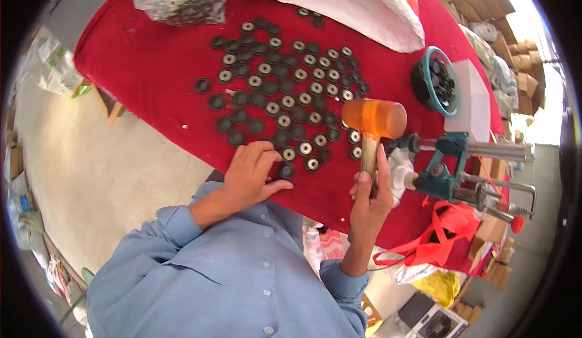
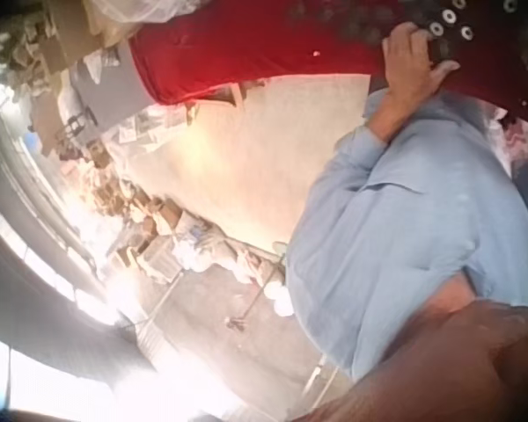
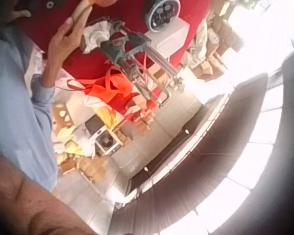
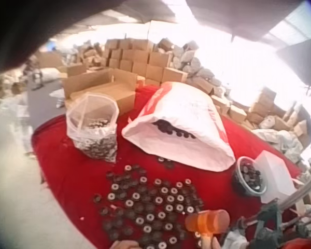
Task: The person inserts metal rings into rubber discs by hand, then uses a hand-operated press machine to secure them.
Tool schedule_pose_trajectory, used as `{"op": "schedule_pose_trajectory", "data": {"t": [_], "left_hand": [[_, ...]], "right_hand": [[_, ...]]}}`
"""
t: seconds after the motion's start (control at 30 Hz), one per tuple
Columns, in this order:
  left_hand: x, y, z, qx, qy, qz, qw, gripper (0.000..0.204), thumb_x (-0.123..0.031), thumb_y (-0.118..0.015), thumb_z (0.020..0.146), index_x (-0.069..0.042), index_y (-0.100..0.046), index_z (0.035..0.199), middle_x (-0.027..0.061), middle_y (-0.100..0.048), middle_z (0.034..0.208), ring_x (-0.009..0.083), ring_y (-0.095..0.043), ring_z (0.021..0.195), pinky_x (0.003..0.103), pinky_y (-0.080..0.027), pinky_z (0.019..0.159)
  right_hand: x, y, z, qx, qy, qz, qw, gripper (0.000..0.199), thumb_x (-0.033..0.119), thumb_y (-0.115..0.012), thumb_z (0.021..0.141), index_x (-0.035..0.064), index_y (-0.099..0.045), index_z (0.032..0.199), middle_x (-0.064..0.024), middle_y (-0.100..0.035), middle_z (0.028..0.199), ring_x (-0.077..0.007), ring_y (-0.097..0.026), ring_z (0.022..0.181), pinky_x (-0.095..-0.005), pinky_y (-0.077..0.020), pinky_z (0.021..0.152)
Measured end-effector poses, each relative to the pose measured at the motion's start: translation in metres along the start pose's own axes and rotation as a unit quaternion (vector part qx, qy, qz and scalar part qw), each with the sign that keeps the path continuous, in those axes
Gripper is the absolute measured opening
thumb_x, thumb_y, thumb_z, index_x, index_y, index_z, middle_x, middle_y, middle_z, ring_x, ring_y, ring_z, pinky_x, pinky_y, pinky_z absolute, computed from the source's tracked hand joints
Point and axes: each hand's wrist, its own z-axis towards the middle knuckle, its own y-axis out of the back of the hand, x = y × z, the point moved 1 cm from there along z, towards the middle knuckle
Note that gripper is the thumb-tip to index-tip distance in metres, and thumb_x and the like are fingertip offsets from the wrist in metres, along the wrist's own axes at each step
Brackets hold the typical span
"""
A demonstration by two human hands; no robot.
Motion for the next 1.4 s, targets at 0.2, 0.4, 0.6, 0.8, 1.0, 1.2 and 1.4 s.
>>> {"op": "schedule_pose_trajectory", "data": {"t": [0.2, 0.4, 0.6, 0.8, 1.0, 1.2, 1.4], "left_hand": [[-0.006, 0.020, -0.002, -0.003, 0.116, -0.282, 0.953, 0.045, -0.026, -0.079, 0.098, -0.003, -0.059, 0.131, 0.0140, -0.059, 0.121, 0.0217, -0.063, 0.102, 0.037, -0.052, 0.084], [0.009, 0.053, -0.021, -0.104, 0.321, -0.442, 0.831, 0.034, -0.028, -0.064, 0.109, -0.004, -0.058, 0.132, 0.0049, -0.065, 0.119, 0.0102, -0.064, 0.097, 0.028, -0.056, 0.081], [0.121, 0.123, -0.011, -0.249, 0.390, -0.273, 0.843, 0.039, -0.043, -0.060, 0.108, -0.004, -0.068, 0.112, 0.0020, -0.065, 0.094, 0.0111, -0.059, 0.088, 0.031, -0.049, 0.079], [0.263, 0.207, 0.038, -0.157, 0.431, -0.010, 0.888, 0.053, -0.051, -0.065, 0.105, 0.001, -0.069, 0.096, 0.0018, -0.059, 0.083, 0.0121, -0.053, 0.079, 0.034, -0.044, 0.072], [0.353, 0.233, 0.074, -0.080, 0.349, 0.107, 0.928, 0.059, -0.055, -0.064, 0.103, 0.002, -0.070, 0.094, 0.0118, -0.065, 0.080, 0.0248, -0.063, 0.078, 0.043, -0.049, 0.074], [0.346, 0.242, 0.111, -0.151, 0.291, 0.290, 0.899, 0.059, -0.059, -0.061, 0.104, -0.001, -0.073, 0.101, 0.0233, -0.076, 0.102, 0.0429, -0.073, 0.097, 0.051, -0.054, 0.084], [0.194, 0.194, 0.102, -0.200, 0.088, 0.172, 0.961, 0.023, -0.026, -0.073, 0.103, -0.004, -0.075, 0.107, 0.0142, -0.075, 0.103, 0.0278, -0.071, 0.088, 0.039, -0.056, 0.078]], "right_hand": [[0.030, -0.061, -0.023, 0.134, 0.023, 0.187, 0.973, 0.064, -0.001, -0.064, 0.099, -0.0008, -0.047, 0.160, -0.0166, -0.070, 0.132, -0.0192, -0.071, 0.108, -0.0314, -0.0580, 0.091], [0.070, -0.127, -0.032, 0.227, 0.195, 0.144, 0.943, 0.057, 0.005, -0.068, 0.097, 0.0020, -0.055, 0.152, -0.0227, -0.067, 0.126, -0.0417, -0.072, 0.105, -0.0445, -0.0606, 0.091], [0.042, -0.078, 0.004, 0.079, 0.209, 0.032, 0.974, 0.036, 0.003, -0.074, 0.094, 0.0034, -0.072, 0.130, -0.0160, -0.074, 0.120, -0.0255, -0.074, 0.093, -0.0357, -0.0595, 0.084], [-0.036, -0.026, 0.018, -0.080, 0.162, -0.168, 0.969, 0.056, 0.004, -0.072, 0.096, 0.0003, -0.057, 0.150, -0.0251, -0.058, 0.140, -0.0431, -0.059, 0.128, -0.0487, -0.0504, 0.109], [-0.053, -0.032, 0.020, -0.088, 0.163, -0.184, 0.965, 0.047, 0.002, -0.075, 0.093, 0.0016, -0.065, 0.140, -0.0226, -0.062, 0.127, -0.0411, -0.063, 0.117, -0.0472, -0.0534, 0.099], [-0.040, -0.055, 0.010, -0.025, 0.127, -0.135, 0.982, 0.038, 0.003, -0.077, 0.092, 0.0041, -0.072, 0.130, -0.0169, -0.063, 0.120, -0.0344, -0.068, 0.102, -0.0433, -0.0574, 0.085], [-0.043, -0.060, 0.009, -0.036, 0.119, -0.138, 0.983, 0.035, 0.001, -0.079, 0.089, 0.0013, -0.070, 0.123, -0.0161, -0.063, 0.124, -0.0288, -0.068, 0.091, -0.0402, -0.0576, 0.079]]}}
